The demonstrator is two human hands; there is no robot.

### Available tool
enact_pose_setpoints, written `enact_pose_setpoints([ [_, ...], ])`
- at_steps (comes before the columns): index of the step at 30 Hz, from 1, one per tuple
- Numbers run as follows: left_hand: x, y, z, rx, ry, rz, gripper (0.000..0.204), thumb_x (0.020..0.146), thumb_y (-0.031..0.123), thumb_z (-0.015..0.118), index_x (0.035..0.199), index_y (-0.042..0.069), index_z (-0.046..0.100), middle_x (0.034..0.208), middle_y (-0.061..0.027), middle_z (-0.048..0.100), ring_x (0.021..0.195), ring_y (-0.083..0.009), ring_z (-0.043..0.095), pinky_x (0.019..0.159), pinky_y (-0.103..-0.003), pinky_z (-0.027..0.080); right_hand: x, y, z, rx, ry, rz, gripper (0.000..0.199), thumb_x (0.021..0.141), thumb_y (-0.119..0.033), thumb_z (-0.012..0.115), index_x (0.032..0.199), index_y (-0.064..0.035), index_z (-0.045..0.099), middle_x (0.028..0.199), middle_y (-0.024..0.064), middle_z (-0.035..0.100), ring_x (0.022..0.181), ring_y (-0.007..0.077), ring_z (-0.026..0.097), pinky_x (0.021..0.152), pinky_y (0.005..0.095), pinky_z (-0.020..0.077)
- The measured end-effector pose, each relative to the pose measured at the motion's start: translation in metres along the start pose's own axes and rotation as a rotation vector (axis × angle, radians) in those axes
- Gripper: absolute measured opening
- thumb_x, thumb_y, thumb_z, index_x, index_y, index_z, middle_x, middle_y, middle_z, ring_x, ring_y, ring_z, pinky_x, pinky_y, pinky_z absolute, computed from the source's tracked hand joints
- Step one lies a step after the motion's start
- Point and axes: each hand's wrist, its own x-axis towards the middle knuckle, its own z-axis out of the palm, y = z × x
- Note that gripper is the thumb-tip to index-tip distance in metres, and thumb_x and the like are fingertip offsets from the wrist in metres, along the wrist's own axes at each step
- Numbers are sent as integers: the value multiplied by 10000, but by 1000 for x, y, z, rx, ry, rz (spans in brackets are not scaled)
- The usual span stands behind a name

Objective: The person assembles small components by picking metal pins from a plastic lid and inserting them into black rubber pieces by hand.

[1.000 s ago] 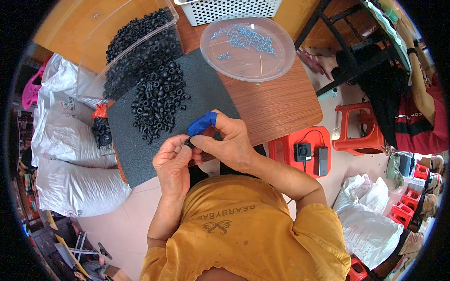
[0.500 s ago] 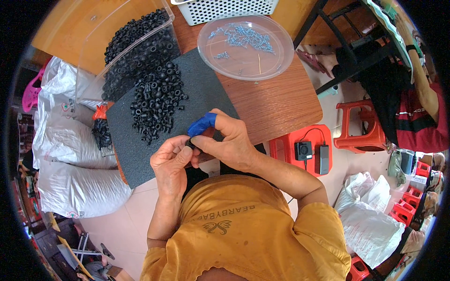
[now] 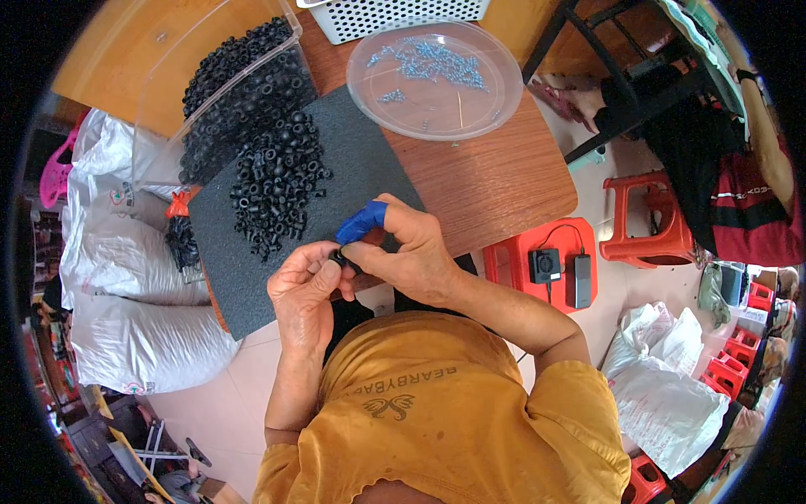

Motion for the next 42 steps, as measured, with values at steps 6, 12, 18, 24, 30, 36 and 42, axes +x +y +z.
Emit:
enact_pose_setpoints([
  [6,1,-5,1,-9,14,16,158,827,44,618,963,-33,597,782,-81,635,609,-106,562,529,-208,455,3,-4,3,-120,42,-130,102,709,-6,671,787,-34,611,713,40,546,653,137,502,561,270,412],
  [12,1,-4,2,-26,26,-22,164,831,37,608,977,-36,590,787,-88,635,611,-115,564,536,-219,459,3,-2,-3,-181,-17,-210,159,736,55,651,869,-10,593,789,29,550,678,77,516,570,218,429],
  [18,2,-4,2,-40,25,-30,171,831,33,607,982,-43,584,789,-101,634,610,-125,566,539,-229,465,6,-1,-8,-271,-41,-268,127,738,33,653,845,-13,602,780,44,553,673,104,522,574,233,427],
  [24,2,-3,1,-41,11,-5,172,831,28,605,984,-47,581,784,-107,635,606,-125,568,532,-227,467,7,-5,-6,-293,-23,-255,151,711,23,669,837,-25,602,767,53,566,675,138,524,569,252,424],
  [30,3,-3,3,-8,30,2,168,831,24,604,982,-48,584,783,-108,637,604,-118,568,527,-219,466,12,-4,-4,-331,7,-372,140,686,21,668,798,-23,595,747,66,571,682,189,513,563,291,418],
  [36,4,-6,2,29,30,33,164,833,26,604,980,-46,587,784,-103,639,601,-110,567,525,-211,465,12,-3,-3,-348,31,-404,136,672,11,667,778,-31,594,735,72,563,690,224,502,563,323,414],
  [42,3,-5,5,-29,26,-4,173,834,32,605,985,-49,581,790,-99,641,606,-110,572,530,-210,468,11,-3,-2,-389,61,-456,164,651,13,671,779,-32,580,730,86,554,686,258,498,566,341,416],
])
